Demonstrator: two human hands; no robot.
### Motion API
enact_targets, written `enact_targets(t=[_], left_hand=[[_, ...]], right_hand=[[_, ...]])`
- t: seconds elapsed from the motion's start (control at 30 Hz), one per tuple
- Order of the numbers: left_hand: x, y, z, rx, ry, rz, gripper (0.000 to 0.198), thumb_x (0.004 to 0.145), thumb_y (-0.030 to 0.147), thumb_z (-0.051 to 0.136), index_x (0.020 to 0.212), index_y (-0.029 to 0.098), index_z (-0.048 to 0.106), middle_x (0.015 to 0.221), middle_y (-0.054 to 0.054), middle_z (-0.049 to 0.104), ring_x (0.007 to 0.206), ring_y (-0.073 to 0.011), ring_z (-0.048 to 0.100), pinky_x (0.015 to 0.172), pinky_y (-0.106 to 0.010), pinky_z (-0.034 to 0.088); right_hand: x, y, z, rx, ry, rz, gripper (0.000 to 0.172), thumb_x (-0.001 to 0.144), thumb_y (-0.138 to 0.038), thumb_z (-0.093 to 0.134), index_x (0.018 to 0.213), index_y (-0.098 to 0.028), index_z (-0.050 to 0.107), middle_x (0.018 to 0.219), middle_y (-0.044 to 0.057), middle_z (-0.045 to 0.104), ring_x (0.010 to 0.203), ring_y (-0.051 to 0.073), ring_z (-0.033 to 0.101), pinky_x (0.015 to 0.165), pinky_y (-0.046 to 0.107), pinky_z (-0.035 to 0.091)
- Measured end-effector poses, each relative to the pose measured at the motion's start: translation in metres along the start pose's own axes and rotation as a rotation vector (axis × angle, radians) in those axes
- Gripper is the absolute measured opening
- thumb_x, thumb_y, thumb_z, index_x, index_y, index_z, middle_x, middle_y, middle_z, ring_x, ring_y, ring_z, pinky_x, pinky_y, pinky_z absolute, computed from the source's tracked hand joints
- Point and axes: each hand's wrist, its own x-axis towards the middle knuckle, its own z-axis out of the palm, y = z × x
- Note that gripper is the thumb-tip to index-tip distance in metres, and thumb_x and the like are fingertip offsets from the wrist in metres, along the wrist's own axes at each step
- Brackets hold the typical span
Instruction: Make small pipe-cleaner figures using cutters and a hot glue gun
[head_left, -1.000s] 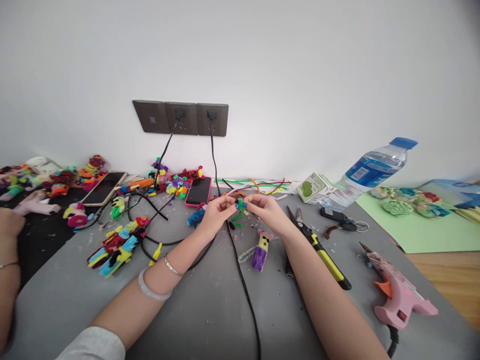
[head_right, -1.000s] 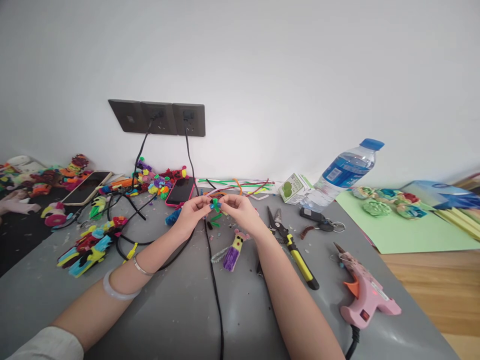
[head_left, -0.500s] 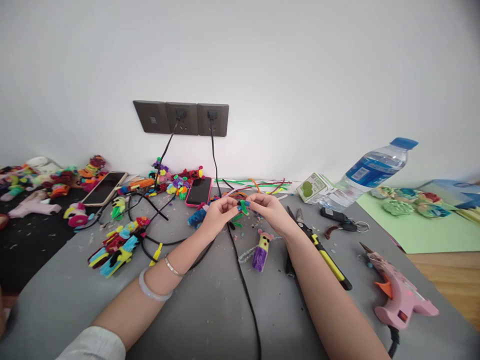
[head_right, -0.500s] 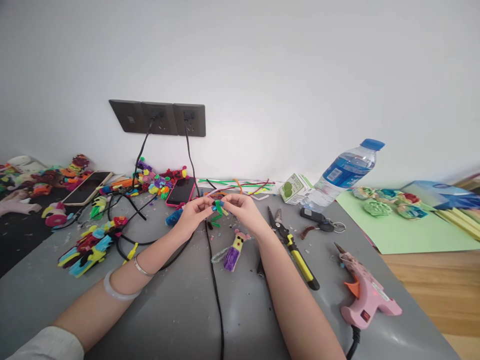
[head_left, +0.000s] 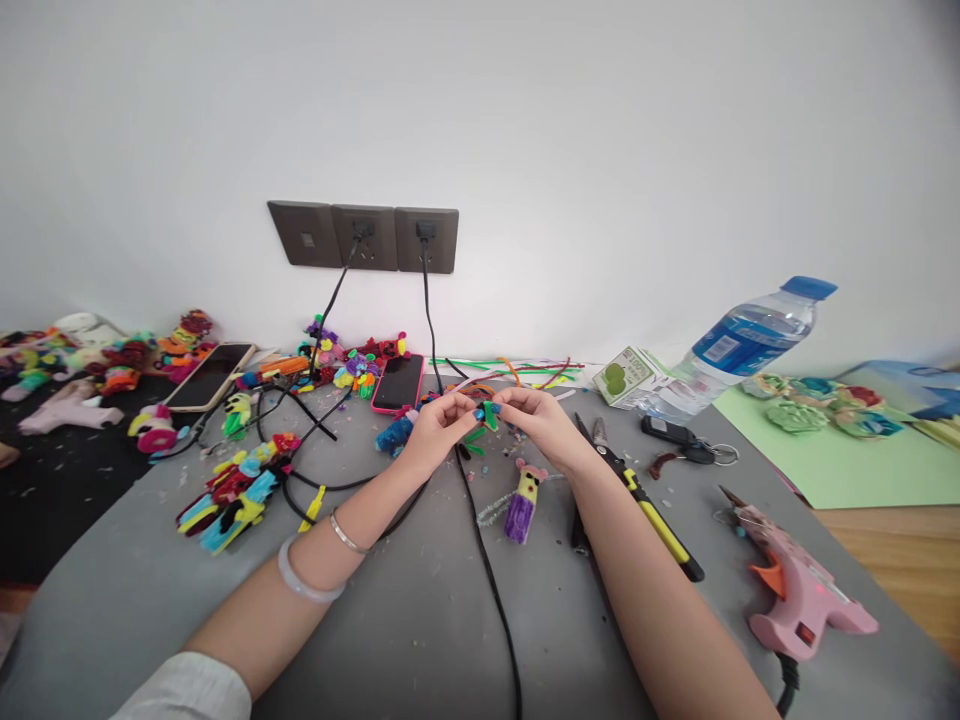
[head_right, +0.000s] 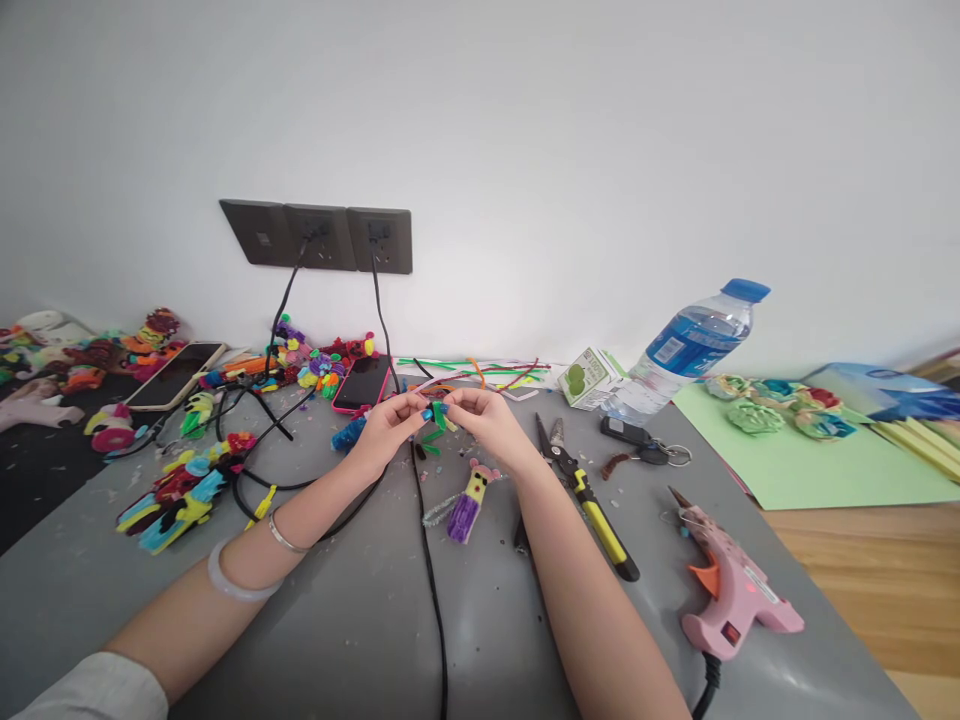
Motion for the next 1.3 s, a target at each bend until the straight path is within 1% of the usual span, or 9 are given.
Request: enact_targets(t=[0.2, 0.5, 0.67, 0.9, 1.03, 1.17, 1.3], left_hand=[[-0.0007, 0.0009, 0.0006, -0.007, 0.03, 0.013, 0.032, 0.069, 0.043, 0.075, 0.078, 0.016, 0.061, 0.064, 0.003, 0.054, 0.057, -0.0088, 0.044, 0.054, -0.022, 0.034], [0.0002, 0.0005, -0.0002, -0.013, 0.024, 0.001, 0.033, 0.066, 0.043, 0.076, 0.077, 0.015, 0.062, 0.063, 0.003, 0.055, 0.056, -0.0086, 0.045, 0.054, -0.021, 0.035], [-0.0003, 0.0006, -0.0002, -0.002, 0.021, 0.006, 0.031, 0.068, 0.042, 0.075, 0.077, 0.015, 0.062, 0.063, 0.003, 0.054, 0.056, -0.0086, 0.044, 0.054, -0.022, 0.035], [-0.0009, 0.0016, -0.0001, -0.013, 0.037, 0.019, 0.031, 0.069, 0.042, 0.075, 0.079, 0.016, 0.062, 0.063, 0.003, 0.053, 0.056, -0.0083, 0.044, 0.053, -0.021, 0.034], [-0.0007, 0.0011, -0.0001, -0.033, 0.046, 0.013, 0.033, 0.068, 0.043, 0.076, 0.081, 0.016, 0.064, 0.063, 0.003, 0.054, 0.057, -0.0086, 0.045, 0.054, -0.021, 0.035], [-0.0004, 0.0005, -0.0001, -0.03, 0.048, 0.001, 0.033, 0.067, 0.043, 0.077, 0.081, 0.016, 0.066, 0.064, 0.002, 0.057, 0.058, -0.0098, 0.048, 0.055, -0.022, 0.037], [-0.0001, -0.0004, -0.0007, -0.017, 0.053, 0.006, 0.032, 0.067, 0.042, 0.077, 0.081, 0.016, 0.066, 0.066, 0.001, 0.059, 0.059, -0.0104, 0.049, 0.056, -0.022, 0.038]], right_hand=[[-0.0006, -0.0003, 0.0004, -0.018, -0.02, 0.004, 0.033, 0.073, -0.049, 0.069, 0.075, -0.017, 0.062, 0.062, -0.002, 0.05, 0.054, 0.01, 0.032, 0.051, 0.025, 0.021], [-0.0012, -0.0023, 0.0013, -0.024, -0.045, 0.004, 0.032, 0.074, -0.048, 0.069, 0.076, -0.017, 0.062, 0.064, -0.002, 0.052, 0.054, 0.01, 0.035, 0.051, 0.025, 0.025], [-0.0017, -0.0053, 0.0032, -0.02, -0.042, -0.001, 0.033, 0.073, -0.05, 0.07, 0.074, -0.017, 0.062, 0.065, -0.001, 0.054, 0.056, 0.011, 0.039, 0.052, 0.025, 0.027], [-0.0015, -0.0013, 0.0002, -0.024, -0.024, -0.002, 0.035, 0.074, -0.052, 0.069, 0.076, -0.017, 0.061, 0.064, -0.002, 0.052, 0.055, 0.01, 0.034, 0.05, 0.024, 0.024], [-0.0018, -0.0013, 0.0003, -0.014, -0.027, -0.011, 0.035, 0.075, -0.051, 0.069, 0.077, -0.017, 0.061, 0.065, -0.001, 0.052, 0.055, 0.01, 0.034, 0.051, 0.024, 0.024], [-0.0017, -0.0015, 0.0007, -0.022, -0.04, -0.009, 0.036, 0.074, -0.052, 0.07, 0.077, -0.017, 0.061, 0.064, -0.002, 0.05, 0.054, 0.009, 0.032, 0.05, 0.024, 0.023], [-0.0016, -0.0006, 0.0003, -0.036, -0.053, -0.012, 0.036, 0.075, -0.052, 0.069, 0.078, -0.017, 0.061, 0.065, -0.002, 0.051, 0.055, 0.01, 0.034, 0.05, 0.024, 0.024]])
